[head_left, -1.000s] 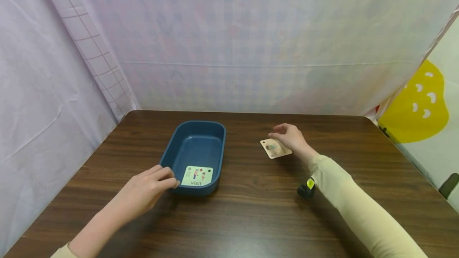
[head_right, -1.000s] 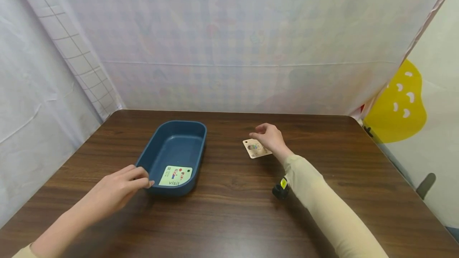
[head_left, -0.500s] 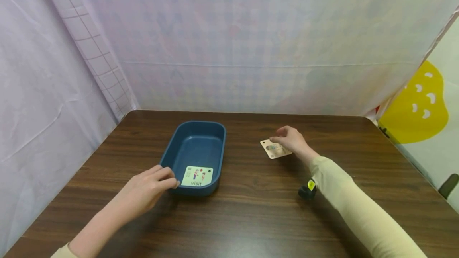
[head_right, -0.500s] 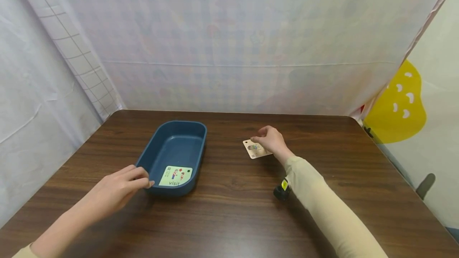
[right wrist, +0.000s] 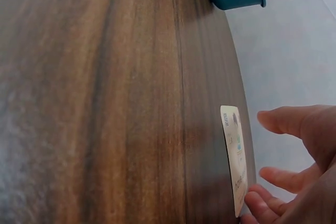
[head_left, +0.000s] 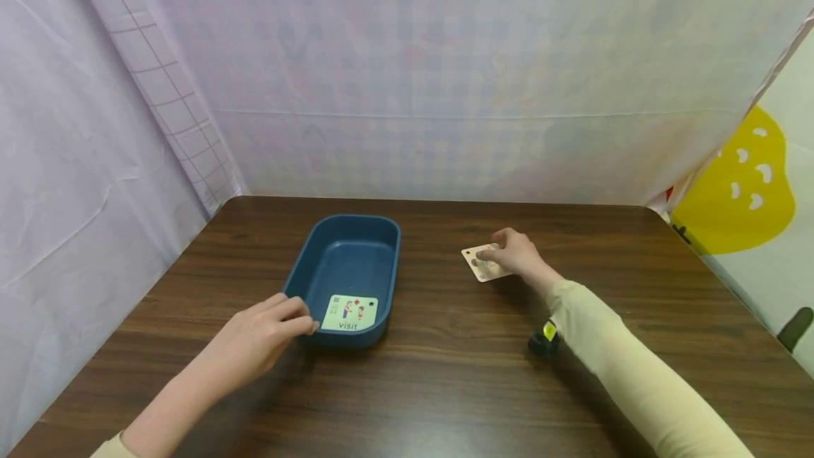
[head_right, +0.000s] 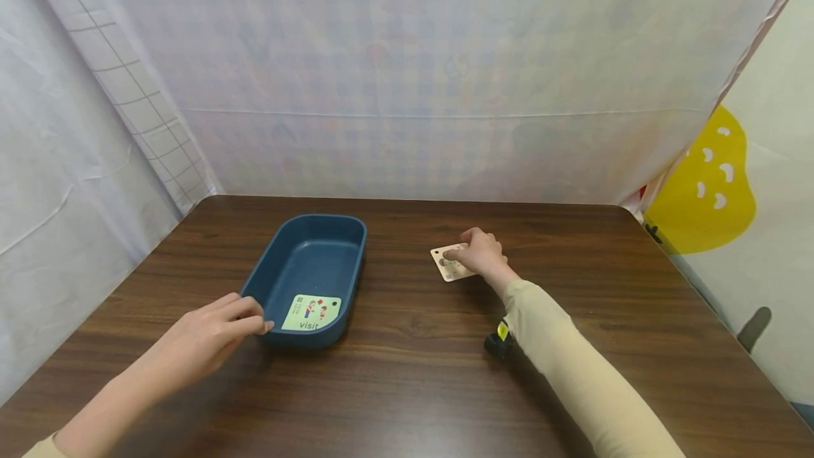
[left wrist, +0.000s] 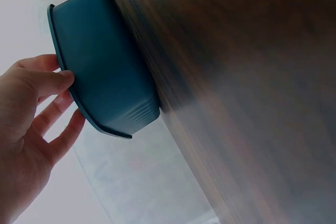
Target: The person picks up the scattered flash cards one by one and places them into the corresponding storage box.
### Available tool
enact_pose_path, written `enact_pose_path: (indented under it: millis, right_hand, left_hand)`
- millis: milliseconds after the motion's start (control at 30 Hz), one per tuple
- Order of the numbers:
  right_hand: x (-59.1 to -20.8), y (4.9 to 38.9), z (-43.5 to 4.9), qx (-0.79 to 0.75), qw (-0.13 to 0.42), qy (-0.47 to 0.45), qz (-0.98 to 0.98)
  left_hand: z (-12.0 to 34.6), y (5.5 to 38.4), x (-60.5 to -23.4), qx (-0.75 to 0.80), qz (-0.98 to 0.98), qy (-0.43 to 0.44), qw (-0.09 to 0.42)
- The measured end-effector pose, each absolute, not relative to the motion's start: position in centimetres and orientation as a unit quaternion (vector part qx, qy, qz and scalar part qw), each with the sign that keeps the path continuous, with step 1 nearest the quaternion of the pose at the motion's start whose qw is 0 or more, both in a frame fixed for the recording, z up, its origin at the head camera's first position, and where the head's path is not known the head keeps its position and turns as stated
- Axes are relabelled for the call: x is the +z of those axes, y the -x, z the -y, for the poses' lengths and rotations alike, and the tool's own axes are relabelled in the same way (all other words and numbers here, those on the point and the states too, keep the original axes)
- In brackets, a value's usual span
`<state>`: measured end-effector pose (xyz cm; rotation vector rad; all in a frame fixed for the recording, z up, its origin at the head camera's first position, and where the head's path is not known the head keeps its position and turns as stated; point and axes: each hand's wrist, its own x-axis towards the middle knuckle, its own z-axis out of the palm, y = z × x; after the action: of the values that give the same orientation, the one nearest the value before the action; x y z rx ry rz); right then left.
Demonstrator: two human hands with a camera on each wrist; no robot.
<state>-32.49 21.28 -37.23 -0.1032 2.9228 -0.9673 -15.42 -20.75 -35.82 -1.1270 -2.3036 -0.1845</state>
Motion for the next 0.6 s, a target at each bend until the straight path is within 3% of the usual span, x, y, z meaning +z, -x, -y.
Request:
enact_pose_path:
  millis: [600]
  right_hand:
    - [-37.86,32.36,-20.42,-0.253,0.036,-0.03,-0.966]
  left_hand:
    - [20.93,15.56,-35.97,-0.071,0.857,0.424,0.282]
